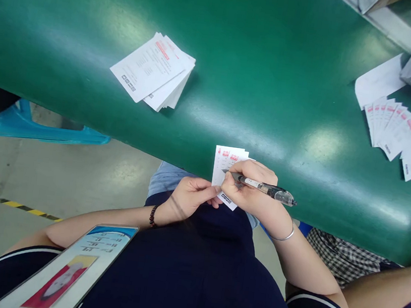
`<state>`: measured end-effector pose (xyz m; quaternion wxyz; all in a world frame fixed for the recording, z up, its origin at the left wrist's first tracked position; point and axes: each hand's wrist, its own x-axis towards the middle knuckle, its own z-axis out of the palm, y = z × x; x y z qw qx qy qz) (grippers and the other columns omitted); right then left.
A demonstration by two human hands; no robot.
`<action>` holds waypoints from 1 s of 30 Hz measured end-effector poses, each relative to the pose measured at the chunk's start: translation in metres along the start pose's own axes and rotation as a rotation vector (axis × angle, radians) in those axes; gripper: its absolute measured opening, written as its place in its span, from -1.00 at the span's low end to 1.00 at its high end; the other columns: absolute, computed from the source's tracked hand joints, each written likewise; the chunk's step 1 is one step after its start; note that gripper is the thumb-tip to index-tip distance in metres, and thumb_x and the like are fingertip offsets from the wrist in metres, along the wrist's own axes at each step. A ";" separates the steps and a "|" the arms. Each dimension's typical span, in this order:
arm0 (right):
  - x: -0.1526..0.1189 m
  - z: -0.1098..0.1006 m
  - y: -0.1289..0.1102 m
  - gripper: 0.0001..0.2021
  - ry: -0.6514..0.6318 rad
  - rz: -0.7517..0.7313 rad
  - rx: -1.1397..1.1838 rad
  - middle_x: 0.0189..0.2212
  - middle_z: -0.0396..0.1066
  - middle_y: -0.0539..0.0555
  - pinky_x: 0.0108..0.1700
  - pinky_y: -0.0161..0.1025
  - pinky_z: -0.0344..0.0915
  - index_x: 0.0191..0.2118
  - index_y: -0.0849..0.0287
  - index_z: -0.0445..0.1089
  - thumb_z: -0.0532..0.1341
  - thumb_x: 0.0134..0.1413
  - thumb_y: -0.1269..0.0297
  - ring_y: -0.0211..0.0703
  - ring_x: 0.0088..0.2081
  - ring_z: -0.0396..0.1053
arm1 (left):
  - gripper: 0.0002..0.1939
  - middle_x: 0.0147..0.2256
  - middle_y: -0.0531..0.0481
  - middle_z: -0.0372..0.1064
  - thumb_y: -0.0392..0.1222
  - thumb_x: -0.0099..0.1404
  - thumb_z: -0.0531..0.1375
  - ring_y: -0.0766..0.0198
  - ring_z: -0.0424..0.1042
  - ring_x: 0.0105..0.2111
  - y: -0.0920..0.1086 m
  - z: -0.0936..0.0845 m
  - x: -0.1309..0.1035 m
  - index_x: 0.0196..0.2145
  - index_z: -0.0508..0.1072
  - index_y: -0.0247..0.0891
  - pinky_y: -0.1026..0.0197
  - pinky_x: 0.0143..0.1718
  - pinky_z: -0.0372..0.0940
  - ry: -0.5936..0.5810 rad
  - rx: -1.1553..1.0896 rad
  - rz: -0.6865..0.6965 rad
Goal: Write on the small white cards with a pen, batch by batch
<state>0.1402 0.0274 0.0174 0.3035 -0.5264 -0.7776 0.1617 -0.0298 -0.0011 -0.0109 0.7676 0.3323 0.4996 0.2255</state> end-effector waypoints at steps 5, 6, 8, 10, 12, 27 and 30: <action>0.001 0.000 0.000 -0.91 0.001 0.030 0.042 -0.62 0.41 -0.06 -0.58 -0.36 0.26 -0.50 0.14 0.32 0.21 -0.01 0.38 -0.31 -0.62 0.32 | -0.73 -0.59 0.03 0.49 -0.12 0.21 0.23 0.35 0.45 -0.54 0.002 -0.001 -0.001 -0.59 0.53 -0.26 0.34 -0.39 0.34 0.001 0.026 -0.009; 0.001 -0.001 -0.001 -0.91 0.002 0.055 0.071 -0.62 0.40 -0.06 -0.60 -0.37 0.24 -0.49 0.14 0.32 0.21 -0.02 0.38 -0.32 -0.63 0.30 | -0.73 -0.59 0.03 0.49 -0.12 0.21 0.22 0.35 0.45 -0.55 0.003 -0.001 -0.002 -0.59 0.53 -0.26 0.33 -0.40 0.34 0.002 0.028 -0.009; 0.000 -0.005 -0.001 -0.92 -0.002 0.119 0.130 -0.62 0.39 -0.07 -0.62 -0.38 0.21 -0.48 0.14 0.32 0.22 -0.03 0.39 -0.35 -0.65 0.26 | -0.73 -0.58 0.02 0.50 -0.11 0.21 0.22 0.35 0.45 -0.55 0.002 -0.001 -0.002 -0.58 0.53 -0.26 0.33 -0.40 0.35 0.002 0.028 -0.009; -0.001 -0.009 -0.002 -0.93 -0.003 0.158 0.159 -0.61 0.38 -0.08 -0.63 -0.39 0.19 -0.47 0.14 0.33 0.23 -0.04 0.40 -0.37 -0.66 0.24 | -0.73 -0.57 0.02 0.50 -0.10 0.21 0.22 0.34 0.45 -0.55 0.001 -0.001 -0.001 -0.57 0.53 -0.27 0.32 -0.40 0.35 -0.001 0.032 -0.013; -0.003 -0.013 -0.002 -0.93 0.004 0.147 0.148 -0.61 0.38 -0.08 -0.61 -0.38 0.20 -0.46 0.14 0.34 0.24 -0.04 0.40 -0.36 -0.65 0.24 | -0.72 -0.57 0.02 0.50 -0.09 0.21 0.23 0.34 0.46 -0.55 0.000 -0.001 -0.001 -0.57 0.53 -0.27 0.32 -0.41 0.36 -0.001 0.040 -0.016; -0.007 -0.007 0.003 -0.92 0.007 0.082 0.050 -0.61 0.41 -0.06 -0.59 -0.35 0.23 -0.49 0.13 0.32 0.20 -0.02 0.36 -0.32 -0.64 0.28 | -0.71 -0.57 0.00 0.51 -0.07 0.21 0.24 0.32 0.47 -0.55 0.002 0.000 -0.001 -0.57 0.53 -0.28 0.31 -0.41 0.37 0.016 0.063 -0.030; -0.006 -0.006 0.002 -0.91 0.015 0.069 0.049 -0.62 0.41 -0.06 -0.59 -0.35 0.23 -0.51 0.12 0.32 0.21 -0.04 0.37 -0.31 -0.64 0.29 | -0.72 -0.57 0.00 0.51 -0.09 0.22 0.23 0.32 0.47 -0.54 0.003 0.000 -0.001 -0.57 0.53 -0.28 0.31 -0.39 0.37 0.014 0.072 -0.024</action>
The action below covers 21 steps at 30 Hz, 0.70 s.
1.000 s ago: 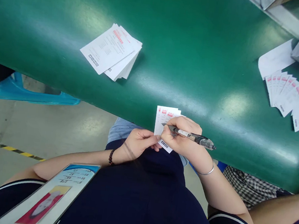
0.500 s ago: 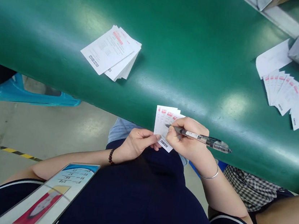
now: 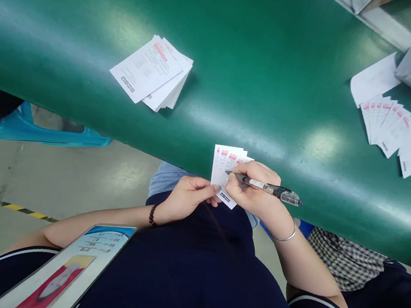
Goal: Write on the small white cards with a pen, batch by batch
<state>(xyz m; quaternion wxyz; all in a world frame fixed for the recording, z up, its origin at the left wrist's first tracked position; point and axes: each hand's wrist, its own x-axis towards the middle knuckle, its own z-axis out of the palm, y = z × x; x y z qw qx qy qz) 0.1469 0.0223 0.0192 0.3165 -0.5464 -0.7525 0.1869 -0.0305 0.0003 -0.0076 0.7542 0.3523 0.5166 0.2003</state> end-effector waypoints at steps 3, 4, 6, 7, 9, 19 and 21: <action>0.000 0.001 0.000 -0.91 0.000 -0.007 -0.005 -0.62 0.41 -0.05 -0.58 -0.35 0.24 -0.51 0.13 0.32 0.21 -0.05 0.39 -0.30 -0.63 0.31 | -0.73 -0.58 0.01 0.51 -0.11 0.22 0.23 0.33 0.47 -0.54 0.001 0.000 0.000 -0.57 0.54 -0.27 0.32 -0.39 0.36 0.000 -0.004 0.003; 0.000 0.001 0.000 -0.91 0.001 -0.012 -0.008 -0.62 0.41 -0.05 -0.58 -0.35 0.24 -0.50 0.13 0.32 0.21 -0.05 0.39 -0.30 -0.62 0.31 | -0.73 -0.58 0.01 0.50 -0.11 0.22 0.23 0.33 0.46 -0.54 0.001 0.000 0.000 -0.57 0.53 -0.27 0.32 -0.39 0.36 0.001 -0.005 0.003; 0.001 0.001 0.000 -0.91 0.005 -0.020 -0.015 -0.62 0.41 -0.05 -0.59 -0.35 0.23 -0.50 0.13 0.32 0.21 -0.04 0.38 -0.30 -0.63 0.31 | -0.73 -0.58 0.01 0.50 -0.11 0.22 0.23 0.33 0.46 -0.54 0.001 -0.001 0.000 -0.57 0.53 -0.28 0.32 -0.39 0.36 0.001 -0.004 0.003; 0.001 0.001 0.000 -0.91 0.006 -0.022 -0.020 -0.62 0.41 -0.05 -0.59 -0.35 0.23 -0.51 0.13 0.32 0.20 -0.04 0.37 -0.30 -0.63 0.31 | -0.73 -0.58 0.01 0.50 -0.11 0.22 0.23 0.33 0.46 -0.54 0.002 -0.001 0.000 -0.57 0.53 -0.28 0.32 -0.39 0.36 0.004 -0.003 0.002; 0.001 0.001 0.000 -0.91 -0.001 -0.016 -0.034 -0.62 0.41 -0.05 -0.58 -0.34 0.24 -0.51 0.13 0.32 0.20 -0.03 0.36 -0.29 -0.63 0.31 | -0.72 -0.58 0.01 0.50 -0.10 0.22 0.23 0.33 0.46 -0.54 0.002 -0.001 0.000 -0.57 0.53 -0.27 0.31 -0.38 0.36 0.004 0.003 0.001; 0.001 0.001 0.001 -0.90 -0.008 -0.030 -0.044 -0.62 0.41 -0.05 -0.58 -0.33 0.26 -0.51 0.12 0.33 0.20 -0.02 0.36 -0.29 -0.62 0.32 | -0.72 -0.58 0.01 0.50 -0.11 0.22 0.22 0.33 0.46 -0.54 0.001 -0.001 -0.001 -0.58 0.53 -0.27 0.32 -0.39 0.36 -0.001 0.006 0.009; 0.002 0.000 0.000 -0.90 -0.011 -0.028 -0.052 -0.63 0.41 -0.06 -0.59 -0.34 0.25 -0.52 0.12 0.33 0.19 -0.02 0.35 -0.30 -0.64 0.31 | -0.72 -0.58 0.00 0.50 -0.11 0.22 0.22 0.33 0.47 -0.54 0.001 -0.001 -0.001 -0.58 0.53 -0.27 0.32 -0.39 0.36 -0.004 0.006 0.015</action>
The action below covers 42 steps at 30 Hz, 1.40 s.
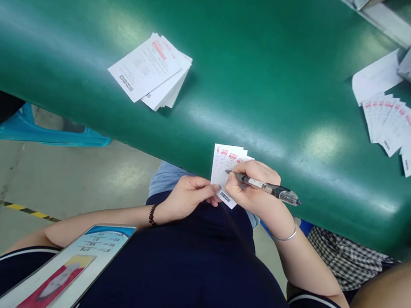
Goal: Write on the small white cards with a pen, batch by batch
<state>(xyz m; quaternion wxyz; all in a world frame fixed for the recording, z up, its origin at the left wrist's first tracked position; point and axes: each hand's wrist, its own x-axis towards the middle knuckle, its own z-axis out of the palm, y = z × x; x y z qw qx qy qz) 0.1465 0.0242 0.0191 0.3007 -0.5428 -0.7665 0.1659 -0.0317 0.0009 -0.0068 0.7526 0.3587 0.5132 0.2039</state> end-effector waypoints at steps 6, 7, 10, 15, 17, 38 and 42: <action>0.000 0.000 0.000 -0.91 0.011 -0.003 0.010 -0.63 0.40 -0.06 -0.58 -0.34 0.25 -0.51 0.13 0.32 0.20 -0.03 0.38 -0.30 -0.63 0.32 | -0.73 -0.57 0.00 0.51 -0.12 0.22 0.23 0.33 0.47 -0.55 0.001 0.001 0.000 -0.58 0.53 -0.28 0.32 -0.40 0.37 0.008 -0.004 -0.012; -0.001 0.001 0.000 -0.91 0.014 -0.001 0.011 -0.63 0.40 -0.06 -0.58 -0.34 0.25 -0.51 0.13 0.32 0.20 -0.04 0.38 -0.30 -0.63 0.31 | -0.72 -0.57 0.00 0.51 -0.11 0.22 0.23 0.32 0.47 -0.54 0.001 0.001 0.000 -0.58 0.53 -0.28 0.32 -0.40 0.38 0.006 -0.002 -0.010; -0.002 0.001 0.001 -0.91 0.011 0.028 0.030 -0.62 0.41 -0.06 -0.59 -0.35 0.23 -0.51 0.12 0.32 0.20 -0.04 0.36 -0.31 -0.64 0.29 | -0.71 -0.56 0.00 0.51 -0.08 0.22 0.23 0.31 0.49 -0.52 0.001 0.001 0.000 -0.58 0.53 -0.27 0.31 -0.39 0.38 0.005 0.007 -0.010; -0.005 -0.005 0.001 -0.93 0.013 0.138 0.153 -0.63 0.37 -0.08 -0.64 -0.36 0.18 -0.49 0.13 0.33 0.22 -0.04 0.35 -0.35 -0.68 0.22 | -0.72 -0.55 0.00 0.52 -0.08 0.21 0.23 0.32 0.48 -0.53 0.001 0.001 0.000 -0.56 0.53 -0.28 0.31 -0.38 0.39 0.010 -0.007 -0.023; -0.007 -0.009 0.000 -0.94 0.026 0.152 0.169 -0.63 0.36 -0.09 -0.63 -0.36 0.18 -0.47 0.13 0.34 0.23 -0.04 0.36 -0.36 -0.68 0.21 | -0.73 -0.56 0.00 0.51 -0.09 0.21 0.22 0.32 0.47 -0.54 0.001 0.001 0.000 -0.56 0.53 -0.27 0.31 -0.39 0.38 0.010 -0.013 -0.021; -0.022 -0.006 0.005 -0.82 0.145 0.157 0.174 -0.42 0.53 0.00 -0.49 -0.29 0.35 -0.16 0.11 0.41 0.23 0.08 0.42 -0.22 -0.49 0.46 | -0.72 -0.59 0.01 0.49 -0.12 0.20 0.22 0.33 0.46 -0.54 0.002 0.001 -0.001 -0.61 0.51 -0.27 0.32 -0.41 0.38 0.014 -0.028 -0.001; -0.018 -0.011 0.012 -0.71 0.068 -0.046 0.010 -0.26 0.57 0.06 -0.23 -0.15 0.42 -0.01 0.08 0.37 0.15 0.18 0.50 -0.12 -0.25 0.52 | -0.72 -0.59 0.02 0.49 -0.13 0.20 0.22 0.34 0.46 -0.55 0.000 0.001 0.000 -0.60 0.51 -0.27 0.33 -0.40 0.38 0.005 -0.033 0.011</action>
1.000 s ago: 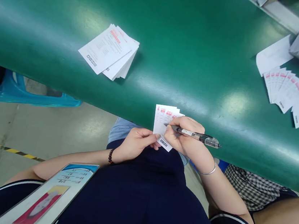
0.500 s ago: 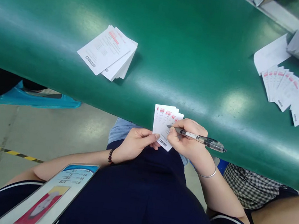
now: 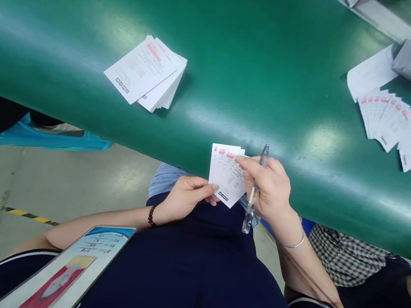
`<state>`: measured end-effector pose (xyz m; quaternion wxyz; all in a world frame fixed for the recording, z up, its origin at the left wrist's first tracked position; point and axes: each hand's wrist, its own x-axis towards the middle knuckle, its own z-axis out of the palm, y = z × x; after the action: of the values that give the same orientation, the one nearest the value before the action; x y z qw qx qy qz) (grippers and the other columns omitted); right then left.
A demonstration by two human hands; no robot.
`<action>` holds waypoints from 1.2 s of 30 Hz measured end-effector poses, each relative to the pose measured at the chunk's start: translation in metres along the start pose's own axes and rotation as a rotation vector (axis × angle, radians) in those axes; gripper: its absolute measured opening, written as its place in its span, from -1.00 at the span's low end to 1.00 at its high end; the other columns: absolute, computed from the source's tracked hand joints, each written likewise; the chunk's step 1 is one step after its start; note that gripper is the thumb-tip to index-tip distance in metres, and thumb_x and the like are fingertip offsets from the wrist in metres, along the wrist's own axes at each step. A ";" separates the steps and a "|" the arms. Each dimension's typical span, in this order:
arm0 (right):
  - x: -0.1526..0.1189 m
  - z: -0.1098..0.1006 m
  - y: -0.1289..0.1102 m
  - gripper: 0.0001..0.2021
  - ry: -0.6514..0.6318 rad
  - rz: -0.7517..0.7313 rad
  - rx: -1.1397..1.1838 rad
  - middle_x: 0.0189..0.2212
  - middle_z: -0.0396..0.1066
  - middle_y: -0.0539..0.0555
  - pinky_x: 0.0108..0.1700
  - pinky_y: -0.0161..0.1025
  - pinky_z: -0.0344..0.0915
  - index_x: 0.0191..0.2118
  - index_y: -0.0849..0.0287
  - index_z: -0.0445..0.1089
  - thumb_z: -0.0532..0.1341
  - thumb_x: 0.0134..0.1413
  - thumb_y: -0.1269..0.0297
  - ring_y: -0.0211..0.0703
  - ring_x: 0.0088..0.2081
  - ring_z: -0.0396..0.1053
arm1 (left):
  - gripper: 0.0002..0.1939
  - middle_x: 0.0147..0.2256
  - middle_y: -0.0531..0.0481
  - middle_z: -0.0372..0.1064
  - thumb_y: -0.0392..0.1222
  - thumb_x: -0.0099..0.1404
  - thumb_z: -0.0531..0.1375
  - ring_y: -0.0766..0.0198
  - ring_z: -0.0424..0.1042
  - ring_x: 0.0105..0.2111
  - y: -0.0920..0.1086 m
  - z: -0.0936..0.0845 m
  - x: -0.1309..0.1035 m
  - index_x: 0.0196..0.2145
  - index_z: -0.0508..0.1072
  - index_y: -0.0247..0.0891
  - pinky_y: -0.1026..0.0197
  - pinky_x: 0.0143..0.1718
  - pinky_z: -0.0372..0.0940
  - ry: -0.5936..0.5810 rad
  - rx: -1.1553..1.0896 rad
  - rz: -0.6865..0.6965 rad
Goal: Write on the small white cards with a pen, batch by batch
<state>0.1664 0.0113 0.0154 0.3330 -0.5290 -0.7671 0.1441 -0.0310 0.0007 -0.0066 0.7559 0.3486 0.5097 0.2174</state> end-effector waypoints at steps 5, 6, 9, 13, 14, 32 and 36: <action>0.003 0.001 0.014 -0.79 -0.107 -0.142 -0.199 -0.25 0.54 0.05 -0.13 -0.06 0.36 -0.10 0.03 0.39 0.21 0.16 0.44 -0.05 -0.14 0.50 | -0.73 -0.58 0.03 0.50 -0.12 0.21 0.22 0.35 0.47 -0.53 -0.003 -0.002 0.001 -0.59 0.53 -0.26 0.34 -0.38 0.36 -0.011 0.022 0.015; 0.001 0.002 0.016 -0.78 -0.102 -0.139 -0.206 -0.26 0.54 0.04 -0.12 -0.07 0.35 -0.10 0.02 0.39 0.21 0.16 0.45 -0.06 -0.14 0.49 | -0.72 -0.58 0.03 0.50 -0.11 0.21 0.22 0.35 0.47 -0.53 -0.004 -0.002 0.001 -0.58 0.53 -0.26 0.33 -0.38 0.36 -0.013 0.033 0.018; -0.002 0.005 0.019 -0.76 -0.089 -0.139 -0.192 -0.26 0.55 0.02 -0.11 -0.06 0.34 -0.10 0.02 0.38 0.20 0.16 0.47 -0.08 -0.15 0.48 | -0.72 -0.58 0.03 0.50 -0.10 0.22 0.22 0.34 0.47 -0.52 -0.005 -0.003 0.001 -0.59 0.53 -0.26 0.32 -0.36 0.34 -0.011 0.070 0.033; -0.003 0.006 0.019 -0.77 -0.094 -0.134 -0.157 -0.21 0.57 0.01 -0.12 -0.06 0.33 -0.12 0.04 0.37 0.19 0.16 0.50 -0.09 -0.16 0.47 | -0.71 -0.57 0.03 0.51 -0.09 0.22 0.22 0.34 0.46 -0.52 -0.006 -0.004 0.001 -0.59 0.52 -0.25 0.32 -0.36 0.32 -0.011 0.111 0.046; -0.003 0.006 0.018 -0.77 -0.102 -0.126 -0.147 -0.20 0.57 0.01 -0.12 -0.05 0.33 -0.12 0.03 0.37 0.18 0.17 0.50 -0.09 -0.16 0.47 | -0.71 -0.57 0.03 0.51 -0.08 0.22 0.22 0.34 0.46 -0.52 -0.006 -0.004 0.001 -0.59 0.52 -0.25 0.32 -0.36 0.32 -0.011 0.114 0.047; -0.015 0.002 -0.013 -0.82 0.046 0.358 0.248 -0.37 0.52 0.02 -0.46 -0.25 0.39 -0.14 0.08 0.46 0.28 0.10 0.31 -0.20 -0.45 0.47 | -0.71 -0.58 0.03 0.50 -0.12 0.22 0.21 0.32 0.47 -0.51 -0.001 -0.003 0.000 -0.60 0.52 -0.24 0.31 -0.35 0.35 -0.004 0.099 0.017; -0.011 0.005 -0.010 -0.88 0.026 0.249 0.197 -0.50 0.46 -0.02 -0.54 -0.30 0.32 -0.25 0.10 0.46 0.26 0.05 0.40 -0.28 -0.56 0.37 | -0.71 -0.58 0.03 0.50 -0.13 0.21 0.21 0.32 0.47 -0.52 0.000 -0.002 0.001 -0.61 0.52 -0.24 0.31 -0.35 0.36 -0.002 0.083 0.021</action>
<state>0.1589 -0.0021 0.0133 0.3726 -0.5866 -0.6734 0.2520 -0.0326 0.0017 -0.0076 0.7389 0.3853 0.5138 0.2039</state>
